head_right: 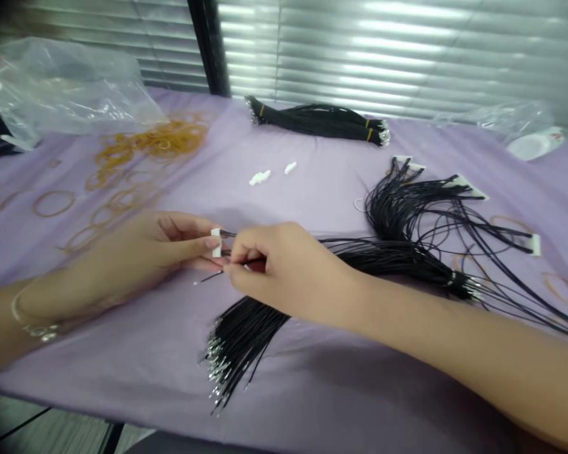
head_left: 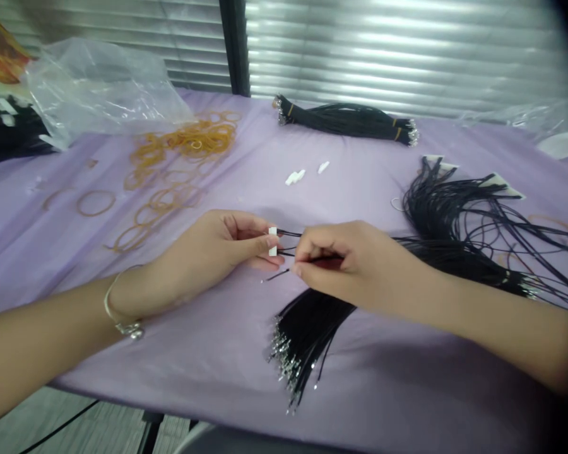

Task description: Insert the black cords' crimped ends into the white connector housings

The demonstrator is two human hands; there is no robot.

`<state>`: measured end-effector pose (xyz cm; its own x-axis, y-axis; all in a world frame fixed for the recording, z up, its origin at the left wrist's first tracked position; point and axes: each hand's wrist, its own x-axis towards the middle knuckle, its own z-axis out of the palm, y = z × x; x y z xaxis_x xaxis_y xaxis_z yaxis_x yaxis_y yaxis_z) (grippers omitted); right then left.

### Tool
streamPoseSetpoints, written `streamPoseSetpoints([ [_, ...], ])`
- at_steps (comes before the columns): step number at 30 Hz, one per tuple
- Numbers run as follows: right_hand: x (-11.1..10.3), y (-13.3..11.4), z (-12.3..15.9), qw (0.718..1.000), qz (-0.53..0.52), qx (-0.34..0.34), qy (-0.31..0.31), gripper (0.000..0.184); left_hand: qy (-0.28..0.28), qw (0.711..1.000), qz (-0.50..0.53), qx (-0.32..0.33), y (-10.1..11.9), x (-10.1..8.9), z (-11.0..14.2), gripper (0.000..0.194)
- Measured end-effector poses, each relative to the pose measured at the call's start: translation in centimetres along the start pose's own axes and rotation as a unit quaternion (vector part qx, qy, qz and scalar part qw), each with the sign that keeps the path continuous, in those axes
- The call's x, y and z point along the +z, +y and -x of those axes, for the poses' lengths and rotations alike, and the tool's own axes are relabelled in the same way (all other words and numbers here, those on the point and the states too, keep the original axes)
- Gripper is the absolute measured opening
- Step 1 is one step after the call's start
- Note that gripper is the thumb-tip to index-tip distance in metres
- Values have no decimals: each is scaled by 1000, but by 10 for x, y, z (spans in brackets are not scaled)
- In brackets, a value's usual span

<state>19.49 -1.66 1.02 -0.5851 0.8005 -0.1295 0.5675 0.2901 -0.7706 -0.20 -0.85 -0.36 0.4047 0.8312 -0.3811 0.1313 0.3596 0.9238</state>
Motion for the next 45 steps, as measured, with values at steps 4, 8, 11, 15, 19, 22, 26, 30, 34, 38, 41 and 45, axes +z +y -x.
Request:
streamPoseSetpoints([
  [4, -4, 1, -1, 998, 10, 31, 60, 10, -32, 999, 29, -19, -1, -2, 0, 5],
  [8, -5, 2, -5, 997, 28, 34, 59, 11, -43, 998, 17, -31, -2, -1, -1, 3],
  [11, -4, 1, -6, 997, 41, 35, 59, 12, -47, 998, 13, -26, -1, 0, -1, 5],
  [15, -4, 0, -5, 996, 52, 37, 55, 13, -47, 999, 2, -21, 0, 1, -1, 5],
  [19, -6, 0, -4, 997, 51, 41, 45, 15, -48, 999, 1, -14, 0, 1, -1, 5],
  [22, -6, 1, -5, 997, 43, 52, 35, 18, -46, 999, 7, -20, -1, 1, -1, 6],
  [26, -3, 4, -6, 997, 59, 37, 38, 17, -51, 998, 9, -19, -1, -1, -1, 5],
  [30, 3, 6, -6, 995, 80, 14, 53, 15, -57, 998, -3, -12, -2, -2, -3, 6],
  [34, 2, 6, -5, 995, 80, -6, 55, 14, -48, 999, 1, -18, -3, -1, -4, 6],
  [38, -3, 3, -4, 994, 33, -59, 92, 13, -52, 999, 11, -13, -5, -2, -3, 7],
  [41, -3, 4, -5, 994, 30, -61, 91, 13, -57, 998, 27, -18, -6, -4, -3, 7],
  [45, 3, 7, -8, 991, 92, -56, 84, 13, -72, 997, 35, -20, -5, -3, -4, 6],
])
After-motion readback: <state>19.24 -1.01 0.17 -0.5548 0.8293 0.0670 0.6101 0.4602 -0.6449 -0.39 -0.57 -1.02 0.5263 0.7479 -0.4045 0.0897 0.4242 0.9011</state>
